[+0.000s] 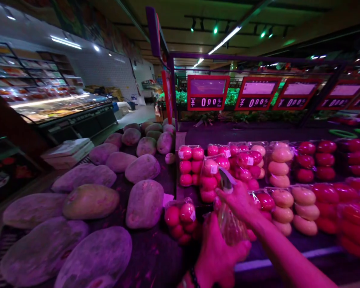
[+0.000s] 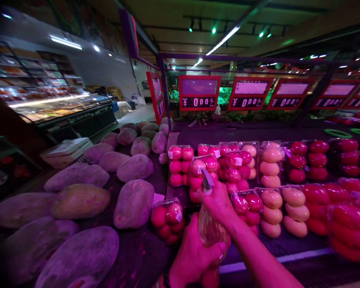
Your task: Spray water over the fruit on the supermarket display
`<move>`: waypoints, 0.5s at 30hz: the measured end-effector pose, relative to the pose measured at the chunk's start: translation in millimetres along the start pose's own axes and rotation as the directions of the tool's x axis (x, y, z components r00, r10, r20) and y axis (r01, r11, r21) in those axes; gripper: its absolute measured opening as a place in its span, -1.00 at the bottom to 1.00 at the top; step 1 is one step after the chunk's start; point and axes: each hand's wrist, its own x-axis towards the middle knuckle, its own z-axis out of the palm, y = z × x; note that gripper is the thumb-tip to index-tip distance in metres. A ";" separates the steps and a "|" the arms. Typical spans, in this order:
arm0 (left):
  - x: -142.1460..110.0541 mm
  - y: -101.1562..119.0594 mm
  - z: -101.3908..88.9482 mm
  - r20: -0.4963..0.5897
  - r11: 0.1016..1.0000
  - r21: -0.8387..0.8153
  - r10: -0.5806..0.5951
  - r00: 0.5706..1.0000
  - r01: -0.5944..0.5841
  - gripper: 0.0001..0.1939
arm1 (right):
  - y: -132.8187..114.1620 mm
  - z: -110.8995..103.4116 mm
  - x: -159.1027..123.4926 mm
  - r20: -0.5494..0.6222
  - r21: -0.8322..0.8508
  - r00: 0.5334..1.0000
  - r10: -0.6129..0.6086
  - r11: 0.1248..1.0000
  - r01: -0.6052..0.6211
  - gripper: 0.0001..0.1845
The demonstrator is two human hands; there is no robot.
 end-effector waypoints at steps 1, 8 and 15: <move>7.1 5.0 -2.4 0.010 1.000 0.029 0.013 1.000 -0.013 -0.21 | 1.2 -0.4 8.8 -0.029 0.013 1.000 -0.009 1.000 0.009 -0.54; 15.9 -11.3 -1.9 -0.025 0.975 0.223 -0.006 1.000 0.011 -0.24 | 22.7 1.2 23.0 0.009 0.022 0.999 0.038 0.999 -0.039 -0.48; -8.5 -41.1 1.4 -0.073 0.973 0.226 -0.019 0.997 0.035 0.06 | 32.9 16.2 -9.3 -0.017 0.075 0.999 0.027 0.997 -0.026 -0.50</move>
